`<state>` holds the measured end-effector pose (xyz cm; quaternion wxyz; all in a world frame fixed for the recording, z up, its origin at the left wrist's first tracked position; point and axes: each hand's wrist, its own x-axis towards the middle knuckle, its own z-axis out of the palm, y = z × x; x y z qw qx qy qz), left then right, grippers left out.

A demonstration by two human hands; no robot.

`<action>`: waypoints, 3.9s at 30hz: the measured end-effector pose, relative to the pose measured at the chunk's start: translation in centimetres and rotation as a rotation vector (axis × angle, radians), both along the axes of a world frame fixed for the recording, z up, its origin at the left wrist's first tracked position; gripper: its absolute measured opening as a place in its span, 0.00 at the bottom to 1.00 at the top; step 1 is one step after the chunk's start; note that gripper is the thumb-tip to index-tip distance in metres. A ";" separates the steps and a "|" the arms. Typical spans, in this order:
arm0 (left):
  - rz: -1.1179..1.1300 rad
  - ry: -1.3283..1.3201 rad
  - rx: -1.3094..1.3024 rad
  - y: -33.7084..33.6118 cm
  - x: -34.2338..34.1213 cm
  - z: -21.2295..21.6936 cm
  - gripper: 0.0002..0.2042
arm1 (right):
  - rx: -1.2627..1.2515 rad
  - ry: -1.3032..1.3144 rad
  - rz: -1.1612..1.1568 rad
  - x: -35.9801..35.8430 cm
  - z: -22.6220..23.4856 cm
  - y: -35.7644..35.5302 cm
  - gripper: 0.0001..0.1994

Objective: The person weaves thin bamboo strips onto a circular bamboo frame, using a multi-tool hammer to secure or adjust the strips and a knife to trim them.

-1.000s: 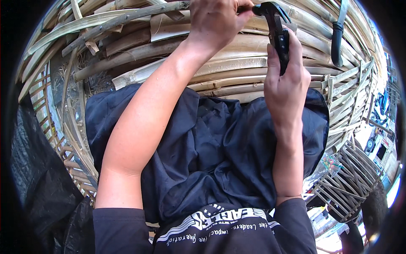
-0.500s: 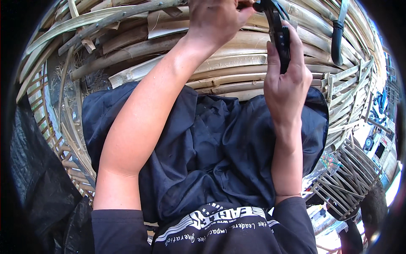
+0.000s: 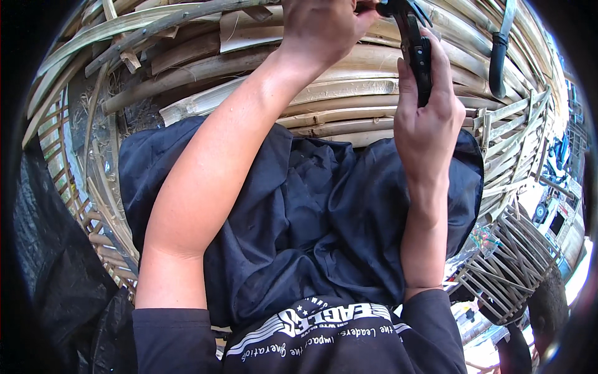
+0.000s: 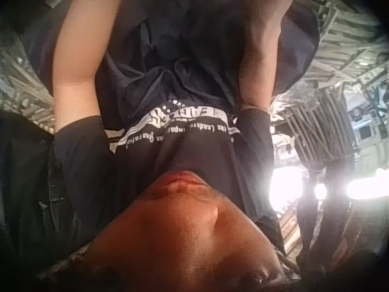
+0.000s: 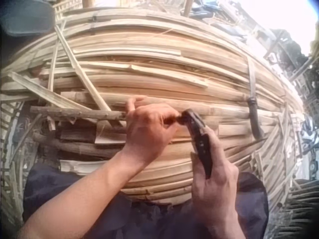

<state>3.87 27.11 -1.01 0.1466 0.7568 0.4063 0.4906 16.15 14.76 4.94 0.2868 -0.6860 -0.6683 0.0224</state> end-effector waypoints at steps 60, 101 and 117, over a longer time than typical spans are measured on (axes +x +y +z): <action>-0.053 0.092 0.048 -0.1 -0.2 -0.1 0.03 | 0.045 0.519 -0.122 3.2 -3.1 0.2 0.18; 0.114 0.448 0.206 -2.4 -1.5 -2.2 0.27 | 0.078 0.215 0.020 1.6 -1.7 -0.2 0.22; 0.135 0.403 0.244 -2.2 -1.4 -2.7 0.23 | 0.199 0.041 0.022 0.5 -1.3 -0.2 0.27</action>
